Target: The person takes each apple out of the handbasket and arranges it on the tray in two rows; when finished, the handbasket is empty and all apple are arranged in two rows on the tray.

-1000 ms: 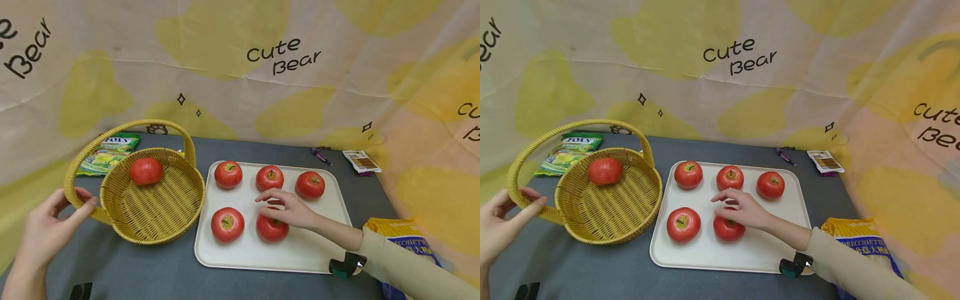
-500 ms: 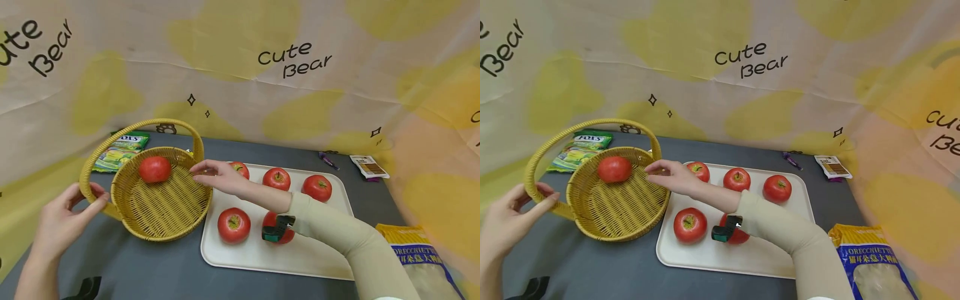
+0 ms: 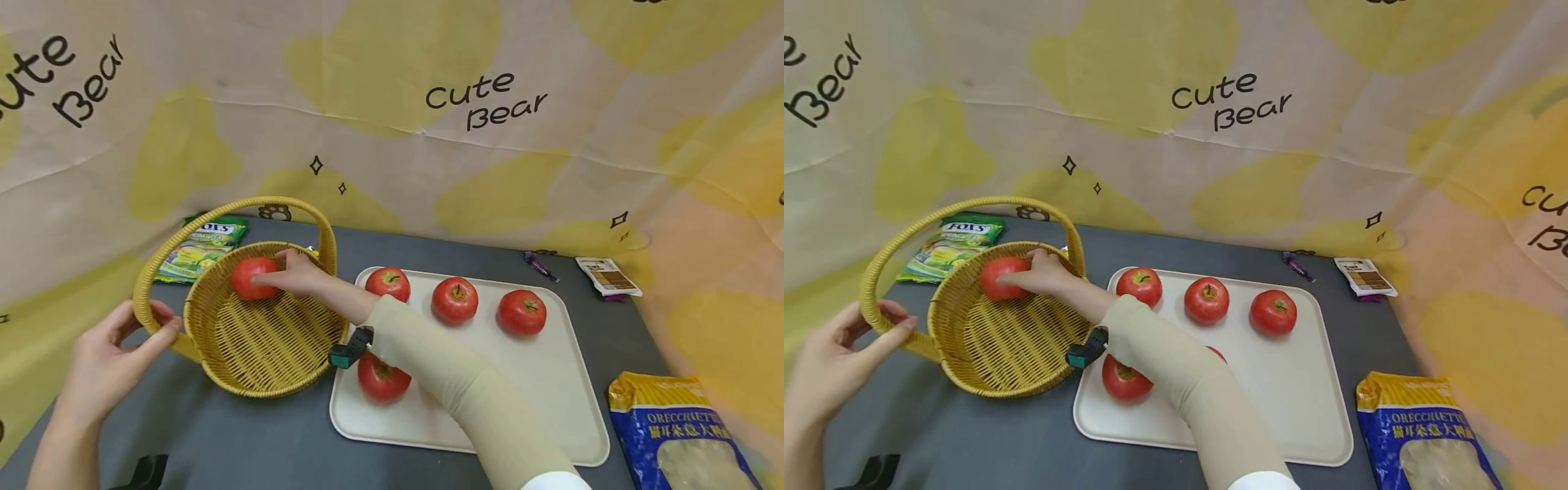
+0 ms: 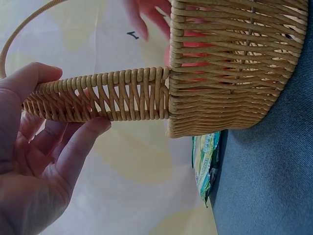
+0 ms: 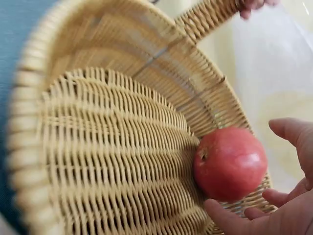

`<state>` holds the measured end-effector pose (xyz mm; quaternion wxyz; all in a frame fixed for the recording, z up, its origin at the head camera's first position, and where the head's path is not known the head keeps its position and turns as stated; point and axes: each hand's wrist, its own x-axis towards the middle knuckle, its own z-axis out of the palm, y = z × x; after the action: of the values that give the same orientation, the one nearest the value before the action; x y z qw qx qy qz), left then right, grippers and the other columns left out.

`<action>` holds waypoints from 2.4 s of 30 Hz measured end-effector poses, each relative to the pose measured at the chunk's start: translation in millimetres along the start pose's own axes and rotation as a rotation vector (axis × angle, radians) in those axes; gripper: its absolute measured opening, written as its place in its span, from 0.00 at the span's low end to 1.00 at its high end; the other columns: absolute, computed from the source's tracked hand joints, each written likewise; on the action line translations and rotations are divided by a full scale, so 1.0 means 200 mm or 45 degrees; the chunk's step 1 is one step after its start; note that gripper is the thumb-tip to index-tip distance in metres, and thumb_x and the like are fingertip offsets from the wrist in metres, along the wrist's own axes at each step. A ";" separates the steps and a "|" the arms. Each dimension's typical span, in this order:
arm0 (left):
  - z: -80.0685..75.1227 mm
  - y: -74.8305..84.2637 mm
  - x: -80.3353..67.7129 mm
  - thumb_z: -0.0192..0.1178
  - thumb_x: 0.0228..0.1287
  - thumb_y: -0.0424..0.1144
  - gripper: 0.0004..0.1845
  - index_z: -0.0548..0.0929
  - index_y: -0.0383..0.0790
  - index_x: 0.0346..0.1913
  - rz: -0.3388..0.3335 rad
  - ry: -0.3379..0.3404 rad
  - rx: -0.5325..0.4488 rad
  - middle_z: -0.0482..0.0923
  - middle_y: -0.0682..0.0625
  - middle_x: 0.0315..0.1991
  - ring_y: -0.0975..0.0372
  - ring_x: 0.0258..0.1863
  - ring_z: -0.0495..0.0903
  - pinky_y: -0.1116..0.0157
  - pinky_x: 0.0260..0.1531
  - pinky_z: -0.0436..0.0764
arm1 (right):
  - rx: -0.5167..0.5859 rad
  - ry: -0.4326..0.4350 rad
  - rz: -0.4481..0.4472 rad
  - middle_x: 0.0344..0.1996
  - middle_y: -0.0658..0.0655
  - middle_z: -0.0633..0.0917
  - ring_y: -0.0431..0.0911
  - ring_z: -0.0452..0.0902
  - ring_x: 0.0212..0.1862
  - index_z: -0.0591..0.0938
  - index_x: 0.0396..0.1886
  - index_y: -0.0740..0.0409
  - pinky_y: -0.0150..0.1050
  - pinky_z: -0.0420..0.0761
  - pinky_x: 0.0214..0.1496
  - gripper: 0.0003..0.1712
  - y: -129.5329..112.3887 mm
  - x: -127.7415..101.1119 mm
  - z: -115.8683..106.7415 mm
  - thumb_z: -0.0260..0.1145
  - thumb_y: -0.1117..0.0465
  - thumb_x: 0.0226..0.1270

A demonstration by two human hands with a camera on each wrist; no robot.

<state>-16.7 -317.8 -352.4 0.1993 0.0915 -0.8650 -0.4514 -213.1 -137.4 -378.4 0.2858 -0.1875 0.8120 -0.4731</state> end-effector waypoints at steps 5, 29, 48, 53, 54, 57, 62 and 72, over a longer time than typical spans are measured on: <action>0.00 0.00 -0.01 0.68 0.59 0.29 0.11 0.80 0.36 0.44 0.017 0.009 0.013 0.80 0.63 0.37 0.75 0.43 0.75 0.82 0.30 0.76 | 0.054 0.037 0.092 0.55 0.56 0.75 0.42 0.73 0.39 0.66 0.68 0.56 0.39 0.79 0.37 0.43 0.01 0.06 0.08 0.73 0.46 0.58; -0.01 0.01 0.01 0.68 0.60 0.30 0.11 0.80 0.37 0.44 0.032 0.011 0.011 0.79 0.63 0.36 0.75 0.42 0.75 0.81 0.28 0.77 | -0.093 0.030 -0.084 0.49 0.50 0.76 0.42 0.74 0.46 0.69 0.61 0.50 0.33 0.81 0.36 0.43 -0.02 -0.07 0.06 0.80 0.45 0.47; 0.02 -0.01 0.00 0.67 0.60 0.31 0.12 0.79 0.34 0.46 -0.001 0.021 -0.012 0.78 0.60 0.37 0.74 0.42 0.75 0.83 0.31 0.76 | 0.188 0.011 -0.143 0.52 0.47 0.77 0.44 0.73 0.55 0.69 0.61 0.40 0.40 0.81 0.48 0.37 0.26 -0.76 -0.39 0.76 0.51 0.53; 0.03 -0.01 0.01 0.68 0.59 0.29 0.11 0.80 0.35 0.44 -0.020 0.045 -0.031 0.78 0.62 0.36 0.75 0.41 0.74 0.84 0.30 0.75 | 0.265 0.110 -0.063 0.56 0.52 0.76 0.48 0.72 0.58 0.67 0.64 0.46 0.44 0.81 0.51 0.38 0.37 -0.90 -0.53 0.75 0.54 0.55; 0.03 -0.01 0.01 0.68 0.59 0.29 0.11 0.80 0.35 0.44 -0.020 0.053 -0.030 0.78 0.63 0.36 0.75 0.40 0.74 0.84 0.30 0.75 | 0.265 0.134 -0.047 0.56 0.52 0.76 0.48 0.72 0.58 0.66 0.64 0.47 0.45 0.81 0.51 0.39 0.39 -0.92 -0.55 0.75 0.54 0.55; 0.02 -0.02 0.01 0.68 0.59 0.29 0.11 0.80 0.35 0.44 -0.037 0.066 -0.011 0.78 0.64 0.36 0.76 0.40 0.74 0.84 0.29 0.75 | 0.276 0.203 0.003 0.58 0.53 0.75 0.50 0.72 0.59 0.65 0.66 0.48 0.47 0.80 0.54 0.40 0.47 -0.99 -0.60 0.75 0.55 0.56; 0.02 -0.02 0.00 0.69 0.59 0.30 0.11 0.81 0.36 0.44 -0.068 0.073 -0.001 0.78 0.66 0.37 0.77 0.40 0.75 0.83 0.28 0.75 | 0.272 0.293 0.028 0.62 0.57 0.71 0.55 0.67 0.63 0.63 0.68 0.50 0.50 0.80 0.53 0.42 0.57 -1.11 -0.69 0.74 0.56 0.56; 0.02 -0.02 0.02 0.69 0.59 0.30 0.10 0.82 0.38 0.43 -0.091 0.076 -0.006 0.79 0.67 0.34 0.78 0.40 0.75 0.83 0.27 0.75 | 0.083 0.544 0.037 0.64 0.61 0.66 0.60 0.63 0.64 0.60 0.69 0.54 0.51 0.80 0.53 0.48 0.82 -1.35 -0.83 0.76 0.58 0.52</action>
<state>-22.3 -318.4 -357.9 0.2092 0.1352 -0.8537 -0.4573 -118.5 206.0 -381.0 0.1200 -0.0621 0.8409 -0.5241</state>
